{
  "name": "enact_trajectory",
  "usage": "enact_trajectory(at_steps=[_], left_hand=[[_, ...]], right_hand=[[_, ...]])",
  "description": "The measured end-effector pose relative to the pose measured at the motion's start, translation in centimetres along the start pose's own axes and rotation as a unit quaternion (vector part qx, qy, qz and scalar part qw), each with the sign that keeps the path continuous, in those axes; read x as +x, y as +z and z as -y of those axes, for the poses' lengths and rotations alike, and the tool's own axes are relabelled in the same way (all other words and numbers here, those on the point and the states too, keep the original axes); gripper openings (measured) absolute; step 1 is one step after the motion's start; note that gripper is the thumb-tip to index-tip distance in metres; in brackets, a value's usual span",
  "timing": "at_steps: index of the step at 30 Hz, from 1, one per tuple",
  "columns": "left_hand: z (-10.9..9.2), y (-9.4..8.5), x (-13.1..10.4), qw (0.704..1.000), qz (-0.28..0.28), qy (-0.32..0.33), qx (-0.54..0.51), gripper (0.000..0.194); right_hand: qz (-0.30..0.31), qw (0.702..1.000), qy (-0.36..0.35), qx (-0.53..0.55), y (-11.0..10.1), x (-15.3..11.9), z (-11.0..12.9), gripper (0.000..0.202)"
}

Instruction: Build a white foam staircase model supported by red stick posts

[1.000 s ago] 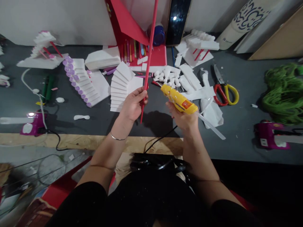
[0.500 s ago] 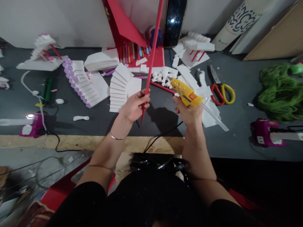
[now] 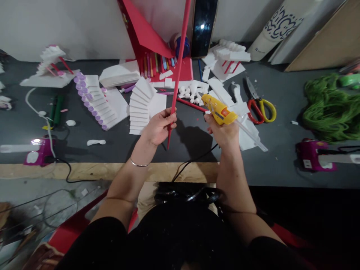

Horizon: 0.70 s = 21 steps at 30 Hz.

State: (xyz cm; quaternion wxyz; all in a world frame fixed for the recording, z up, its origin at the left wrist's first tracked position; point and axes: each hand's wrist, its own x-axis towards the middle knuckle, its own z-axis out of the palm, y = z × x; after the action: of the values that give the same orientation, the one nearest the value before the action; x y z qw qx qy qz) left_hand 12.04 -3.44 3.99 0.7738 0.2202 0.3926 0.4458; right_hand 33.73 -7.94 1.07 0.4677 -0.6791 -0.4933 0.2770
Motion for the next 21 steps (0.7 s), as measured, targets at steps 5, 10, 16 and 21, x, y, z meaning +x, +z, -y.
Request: enact_trajectory(at_steps=[5,10,16,21], left_hand=[[-0.4,-0.2,0.0,0.991,-0.036,0.113,0.065,0.024],[-1.1,-0.3,-0.1,0.982,-0.054,0.165,0.079,0.029],[-0.8,-0.3,-0.2,0.984,-0.038,0.157,0.077,0.032],[-0.9,-0.2,-0.3,0.985,-0.016,0.159,0.066,0.031]], right_hand=[[0.059,0.979,-0.079,-0.179,-0.9,-0.9,0.6,0.047],[0.125,0.934,-0.175,-0.285,-1.3,-2.4,0.2,0.054],[0.117,0.917,-0.178,-0.336,-1.3,-3.2,-0.5,0.047],[0.126,0.918,-0.198,-0.319,-0.4,-3.5,-0.1,0.041]])
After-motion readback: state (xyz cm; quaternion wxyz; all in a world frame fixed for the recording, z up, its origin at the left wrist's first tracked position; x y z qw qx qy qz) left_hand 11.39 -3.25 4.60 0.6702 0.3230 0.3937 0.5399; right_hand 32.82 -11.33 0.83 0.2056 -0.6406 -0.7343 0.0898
